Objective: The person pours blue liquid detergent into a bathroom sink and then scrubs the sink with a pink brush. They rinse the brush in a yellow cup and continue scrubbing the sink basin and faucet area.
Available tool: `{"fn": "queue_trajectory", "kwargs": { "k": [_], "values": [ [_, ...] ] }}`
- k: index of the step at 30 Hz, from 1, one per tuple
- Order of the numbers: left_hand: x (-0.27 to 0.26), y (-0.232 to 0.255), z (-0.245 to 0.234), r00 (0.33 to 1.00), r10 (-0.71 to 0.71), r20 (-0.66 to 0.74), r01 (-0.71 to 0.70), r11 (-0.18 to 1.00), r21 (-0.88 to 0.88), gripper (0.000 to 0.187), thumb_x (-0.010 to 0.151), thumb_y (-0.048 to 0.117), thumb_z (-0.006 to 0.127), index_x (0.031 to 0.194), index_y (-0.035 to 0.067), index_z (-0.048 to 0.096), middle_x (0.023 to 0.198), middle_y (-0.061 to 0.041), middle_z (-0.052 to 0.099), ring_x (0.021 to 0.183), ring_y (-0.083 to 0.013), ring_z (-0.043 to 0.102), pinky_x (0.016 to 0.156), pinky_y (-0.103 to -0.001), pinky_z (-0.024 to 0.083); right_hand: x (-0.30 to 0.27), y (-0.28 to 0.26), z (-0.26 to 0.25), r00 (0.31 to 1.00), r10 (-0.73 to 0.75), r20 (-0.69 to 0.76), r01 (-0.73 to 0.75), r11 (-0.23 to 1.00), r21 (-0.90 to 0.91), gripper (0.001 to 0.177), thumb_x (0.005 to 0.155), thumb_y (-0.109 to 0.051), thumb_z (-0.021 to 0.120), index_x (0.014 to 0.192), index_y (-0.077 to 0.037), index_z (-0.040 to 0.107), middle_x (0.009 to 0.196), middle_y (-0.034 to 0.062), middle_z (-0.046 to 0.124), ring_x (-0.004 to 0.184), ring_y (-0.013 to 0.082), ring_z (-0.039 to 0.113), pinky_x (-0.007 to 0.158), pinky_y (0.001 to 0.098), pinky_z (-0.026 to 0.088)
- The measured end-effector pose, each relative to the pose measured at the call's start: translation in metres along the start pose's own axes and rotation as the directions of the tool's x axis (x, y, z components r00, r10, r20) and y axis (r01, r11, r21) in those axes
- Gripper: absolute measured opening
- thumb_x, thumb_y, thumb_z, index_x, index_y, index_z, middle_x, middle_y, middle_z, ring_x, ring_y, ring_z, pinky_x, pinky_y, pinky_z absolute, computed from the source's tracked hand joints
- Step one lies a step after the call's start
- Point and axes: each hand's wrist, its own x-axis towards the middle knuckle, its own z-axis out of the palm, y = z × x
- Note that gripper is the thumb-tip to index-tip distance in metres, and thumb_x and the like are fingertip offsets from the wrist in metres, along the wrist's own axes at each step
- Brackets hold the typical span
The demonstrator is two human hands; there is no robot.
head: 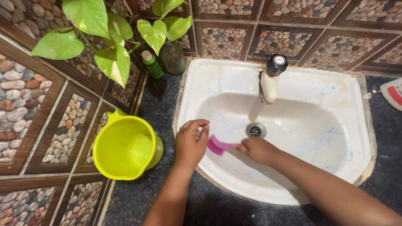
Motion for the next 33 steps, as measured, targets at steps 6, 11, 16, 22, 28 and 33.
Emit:
{"fn": "queue_trajectory", "kwargs": {
  "k": [6, 11, 16, 22, 28, 33],
  "values": [
    [0.004, 0.003, 0.004, 0.997, -0.058, 0.047, 0.057, 0.998, 0.019, 0.017, 0.09, 0.016, 0.069, 0.104, 0.01, 0.076, 0.098, -0.005, 0.074, 0.072, -0.0172, 0.064, 0.066, -0.03, 0.055, -0.068, 0.07, -0.037, 0.954, 0.072, 0.292, -0.045, 0.994, -0.1, 0.06, 0.092, -0.065, 0.051, 0.117, -0.018, 0.078, 0.108, 0.0123, 0.079, 0.102, 0.0253, 0.075, 0.098, 0.0402, 0.055],
    [0.002, 0.01, 0.007, 0.995, -0.064, 0.077, 0.063, 0.998, 0.022, 0.018, 0.09, 0.017, 0.069, 0.105, 0.01, 0.077, 0.099, -0.003, 0.075, 0.071, -0.0152, 0.061, 0.065, -0.03, 0.055, -0.035, 0.029, -0.024, 0.987, 0.009, 0.158, 0.004, 0.997, -0.083, 0.057, 0.095, -0.063, 0.047, 0.113, -0.017, 0.076, 0.101, 0.0104, 0.078, 0.094, 0.0246, 0.074, 0.093, 0.0429, 0.054],
    [-0.003, 0.001, 0.0, 0.978, -0.192, 0.077, 0.204, 0.957, -0.205, 0.023, 0.087, 0.017, 0.071, 0.108, 0.008, 0.075, 0.096, -0.001, 0.074, 0.068, -0.011, 0.056, 0.062, -0.026, 0.05, 0.0, -0.016, -0.007, 0.999, 0.047, -0.022, -0.046, 0.999, 0.018, 0.055, 0.099, -0.057, 0.047, 0.103, -0.009, 0.075, 0.093, 0.0156, 0.078, 0.087, 0.0272, 0.075, 0.088, 0.0435, 0.056],
    [0.0, -0.015, -0.002, 0.871, -0.458, 0.177, 0.446, 0.587, -0.675, 0.019, 0.095, 0.02, 0.066, 0.107, 0.006, 0.071, 0.092, -0.002, 0.07, 0.071, -0.0085, 0.049, 0.064, -0.023, 0.04, -0.046, 0.063, -0.025, 0.991, -0.011, 0.134, 0.027, 0.993, -0.116, 0.048, 0.089, -0.061, 0.058, 0.109, -0.022, 0.079, 0.1, 0.0084, 0.079, 0.092, 0.0237, 0.076, 0.089, 0.0407, 0.057],
    [-0.001, -0.004, 0.01, 0.936, -0.313, 0.164, 0.341, 0.676, -0.653, 0.021, 0.091, 0.017, 0.066, 0.109, 0.006, 0.071, 0.098, -0.003, 0.072, 0.078, -0.01, 0.057, 0.072, -0.025, 0.049, -0.012, 0.031, -0.007, 0.998, 0.058, -0.021, -0.06, 0.988, -0.144, 0.055, 0.091, -0.06, 0.056, 0.096, -0.01, 0.079, 0.09, 0.0122, 0.078, 0.084, 0.0273, 0.076, 0.083, 0.0439, 0.058],
    [0.003, 0.02, 0.0, 0.973, -0.154, 0.17, 0.133, 0.982, 0.133, 0.027, 0.091, 0.028, 0.068, 0.113, 0.012, 0.07, 0.103, -0.005, 0.075, 0.081, -0.0237, 0.069, 0.076, -0.036, 0.054, -0.031, -0.022, 0.013, 0.994, 0.056, -0.093, -0.048, 0.995, 0.085, 0.063, 0.094, -0.062, 0.051, 0.095, -0.006, 0.078, 0.085, 0.0192, 0.076, 0.081, 0.0322, 0.075, 0.083, 0.0431, 0.058]
  ]
}}
